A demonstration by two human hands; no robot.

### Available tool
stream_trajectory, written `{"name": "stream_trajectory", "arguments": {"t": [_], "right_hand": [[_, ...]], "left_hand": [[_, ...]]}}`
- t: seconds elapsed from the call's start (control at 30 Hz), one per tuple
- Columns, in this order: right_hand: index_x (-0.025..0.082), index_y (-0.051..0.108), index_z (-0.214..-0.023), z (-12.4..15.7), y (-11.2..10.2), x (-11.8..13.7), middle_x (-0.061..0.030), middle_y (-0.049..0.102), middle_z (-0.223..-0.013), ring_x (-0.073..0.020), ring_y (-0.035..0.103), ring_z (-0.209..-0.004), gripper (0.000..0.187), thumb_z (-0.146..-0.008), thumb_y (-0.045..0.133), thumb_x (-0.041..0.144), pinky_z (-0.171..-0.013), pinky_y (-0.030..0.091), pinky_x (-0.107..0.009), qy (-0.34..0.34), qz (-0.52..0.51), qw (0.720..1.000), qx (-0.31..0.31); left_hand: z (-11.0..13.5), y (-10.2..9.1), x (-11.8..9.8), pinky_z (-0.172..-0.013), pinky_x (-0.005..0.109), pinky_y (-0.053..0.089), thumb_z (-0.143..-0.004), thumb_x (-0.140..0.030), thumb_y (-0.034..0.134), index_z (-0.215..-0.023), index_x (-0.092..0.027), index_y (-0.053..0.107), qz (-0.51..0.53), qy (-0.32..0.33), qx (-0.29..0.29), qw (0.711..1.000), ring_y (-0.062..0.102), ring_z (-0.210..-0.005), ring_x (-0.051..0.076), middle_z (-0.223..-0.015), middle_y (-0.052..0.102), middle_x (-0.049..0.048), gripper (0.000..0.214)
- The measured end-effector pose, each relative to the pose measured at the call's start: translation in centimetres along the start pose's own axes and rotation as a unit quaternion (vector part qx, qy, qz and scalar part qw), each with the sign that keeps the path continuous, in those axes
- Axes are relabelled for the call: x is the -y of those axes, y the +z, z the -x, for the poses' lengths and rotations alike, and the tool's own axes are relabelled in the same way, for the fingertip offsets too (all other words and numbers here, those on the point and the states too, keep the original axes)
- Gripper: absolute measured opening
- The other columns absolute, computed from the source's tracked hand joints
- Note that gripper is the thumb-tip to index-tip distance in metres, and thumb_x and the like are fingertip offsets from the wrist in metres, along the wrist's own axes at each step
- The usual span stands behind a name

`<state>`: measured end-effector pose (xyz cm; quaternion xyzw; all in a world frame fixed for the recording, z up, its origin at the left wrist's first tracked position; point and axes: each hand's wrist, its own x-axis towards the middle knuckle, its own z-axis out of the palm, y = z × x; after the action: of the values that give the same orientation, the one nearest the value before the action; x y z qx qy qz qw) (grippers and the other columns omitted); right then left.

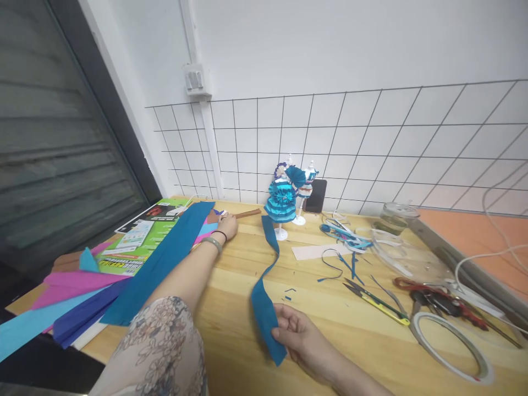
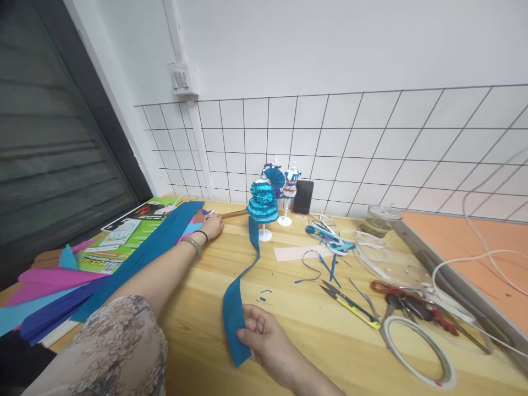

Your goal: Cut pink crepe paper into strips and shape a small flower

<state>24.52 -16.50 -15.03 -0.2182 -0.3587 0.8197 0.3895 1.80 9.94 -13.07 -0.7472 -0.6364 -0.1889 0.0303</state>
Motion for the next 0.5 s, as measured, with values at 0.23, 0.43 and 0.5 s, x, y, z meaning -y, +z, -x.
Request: {"name": "stream_trajectory", "arguments": {"t": [0.23,0.43,0.5], "right_hand": [[0.016,0.063,-0.093,0.0,0.1,0.1,-0.0021,0.067,-0.077,-0.0067,0.057,-0.061,0.031,-0.064,0.075,0.021,-0.058,0.043,-0.017,0.005,0.005,1.0,-0.001],[0.015,0.064,-0.09,0.2,-0.1,0.0,-0.0016,0.066,-0.073,-0.0059,0.055,-0.058,0.03,-0.064,0.075,0.022,-0.055,0.041,-0.015,0.006,0.025,1.0,-0.008],[0.014,0.065,-0.089,0.2,0.0,0.0,-0.001,0.065,-0.071,-0.0053,0.055,-0.057,0.029,-0.063,0.075,0.022,-0.053,0.04,-0.014,0.004,0.027,1.0,-0.01]], "left_hand": [[0.2,-7.9,-1.2,-0.09,0.029,0.039,-0.081,-0.017,0.037,-0.113,-0.015,0.056,0.074,0.035,-0.14,0.987,0.052,-0.103,0.018,-0.111,0.058,0.0086,0.037],[5.9,-9.2,-0.8,-0.084,0.027,0.044,-0.07,-0.019,0.052,-0.104,-0.015,0.063,0.183,0.033,-0.034,0.982,0.058,-0.094,0.018,-0.103,0.065,0.0044,0.036],[8.3,-8.0,0.1,-0.083,0.028,0.044,-0.07,-0.016,0.05,-0.101,-0.017,0.064,0.148,0.056,0.039,0.987,0.059,-0.094,0.019,-0.101,0.066,0.004,0.034]]}}
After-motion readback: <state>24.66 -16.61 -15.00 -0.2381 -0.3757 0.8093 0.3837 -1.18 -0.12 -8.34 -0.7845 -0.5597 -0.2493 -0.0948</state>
